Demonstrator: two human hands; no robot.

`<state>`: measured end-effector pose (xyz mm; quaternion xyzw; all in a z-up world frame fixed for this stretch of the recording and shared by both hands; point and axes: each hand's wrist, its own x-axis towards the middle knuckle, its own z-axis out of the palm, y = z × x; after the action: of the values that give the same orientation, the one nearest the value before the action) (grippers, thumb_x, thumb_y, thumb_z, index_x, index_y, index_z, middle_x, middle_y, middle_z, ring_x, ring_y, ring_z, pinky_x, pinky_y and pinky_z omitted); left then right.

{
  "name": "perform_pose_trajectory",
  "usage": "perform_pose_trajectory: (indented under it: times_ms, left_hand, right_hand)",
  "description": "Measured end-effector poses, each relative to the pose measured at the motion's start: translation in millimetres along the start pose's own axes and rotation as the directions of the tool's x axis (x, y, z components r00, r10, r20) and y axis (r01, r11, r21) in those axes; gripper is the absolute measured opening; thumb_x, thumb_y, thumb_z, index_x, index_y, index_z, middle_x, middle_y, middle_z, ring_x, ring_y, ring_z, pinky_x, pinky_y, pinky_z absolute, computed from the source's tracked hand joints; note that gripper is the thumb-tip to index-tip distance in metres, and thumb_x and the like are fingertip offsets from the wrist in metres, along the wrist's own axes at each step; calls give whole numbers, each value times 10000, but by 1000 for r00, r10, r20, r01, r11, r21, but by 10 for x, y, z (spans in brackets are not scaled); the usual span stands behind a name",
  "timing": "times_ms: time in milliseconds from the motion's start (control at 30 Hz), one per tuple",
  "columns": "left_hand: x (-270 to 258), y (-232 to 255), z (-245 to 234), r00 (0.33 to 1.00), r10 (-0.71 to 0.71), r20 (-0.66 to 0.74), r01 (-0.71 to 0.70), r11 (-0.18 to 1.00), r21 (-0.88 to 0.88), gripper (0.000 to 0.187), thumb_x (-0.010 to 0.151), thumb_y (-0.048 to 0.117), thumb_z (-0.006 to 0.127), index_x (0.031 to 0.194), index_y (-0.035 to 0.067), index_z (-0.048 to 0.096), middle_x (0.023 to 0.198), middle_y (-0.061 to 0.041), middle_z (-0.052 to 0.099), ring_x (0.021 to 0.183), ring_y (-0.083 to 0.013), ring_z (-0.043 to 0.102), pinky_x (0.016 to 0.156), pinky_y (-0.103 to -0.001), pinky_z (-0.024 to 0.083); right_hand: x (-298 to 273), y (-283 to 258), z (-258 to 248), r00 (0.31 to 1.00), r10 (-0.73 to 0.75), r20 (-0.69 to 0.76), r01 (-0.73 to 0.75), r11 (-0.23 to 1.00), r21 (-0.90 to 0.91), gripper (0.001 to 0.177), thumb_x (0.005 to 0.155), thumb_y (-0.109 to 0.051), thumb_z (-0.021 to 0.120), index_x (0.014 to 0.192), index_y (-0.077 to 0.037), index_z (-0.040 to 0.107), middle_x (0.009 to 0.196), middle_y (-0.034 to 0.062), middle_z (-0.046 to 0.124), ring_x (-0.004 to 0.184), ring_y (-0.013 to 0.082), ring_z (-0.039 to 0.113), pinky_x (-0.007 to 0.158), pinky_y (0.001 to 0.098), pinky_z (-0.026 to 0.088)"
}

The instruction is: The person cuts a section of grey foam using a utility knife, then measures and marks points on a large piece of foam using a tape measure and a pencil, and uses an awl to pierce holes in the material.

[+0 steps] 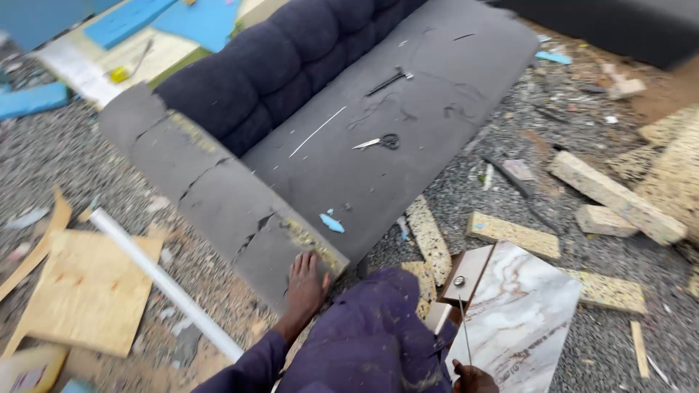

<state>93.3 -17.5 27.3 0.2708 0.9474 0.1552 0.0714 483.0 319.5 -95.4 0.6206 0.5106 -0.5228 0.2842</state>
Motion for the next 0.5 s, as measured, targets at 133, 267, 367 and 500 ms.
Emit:
perform_pose_trajectory:
  times_ms: [133,267,367,500]
  left_hand:
    - [96,153,-225,997,-49,-66,42,994,-105,483,949,298,678,1347,55,552,1464,-141,495,1347,-363,445,1117,-544,380]
    - [309,282,-34,998,44,-38,-50,985,-162,310,926,210,712,1187,74,612,1412,-125,530,1283,-320,504,1116,-529,414]
    - [425,556,22,998,12,-60,-26,969,-245,280,973,175,636,1223,54,598,1378,-128,525,1210,-359,503,999,-535,425]
    - [772,787,515,997,10,-81,-34,953,-301,271,916,164,686,1162,78,615,1290,-119,577,1149,-341,544,943,-495,448]
  right_hand:
    - [-493,-699,102,940,5,-342,-192,835,-516,329,880,-592,659,831,-326,845,819,-152,848,825,79,790,807,210,513]
    - [-398,-1011,110,931,12,-365,-229,798,-558,218,927,-380,689,788,-421,851,899,-282,793,839,-9,778,806,175,576]
    - [543,-622,-289,997,-13,-73,29,971,238,338,871,264,530,1081,156,773,1081,300,779,988,454,726,842,499,569]
    - [1391,-397,-900,995,11,102,17,961,-275,425,945,-129,663,1354,-188,763,1298,82,783,1184,349,711,1045,417,529]
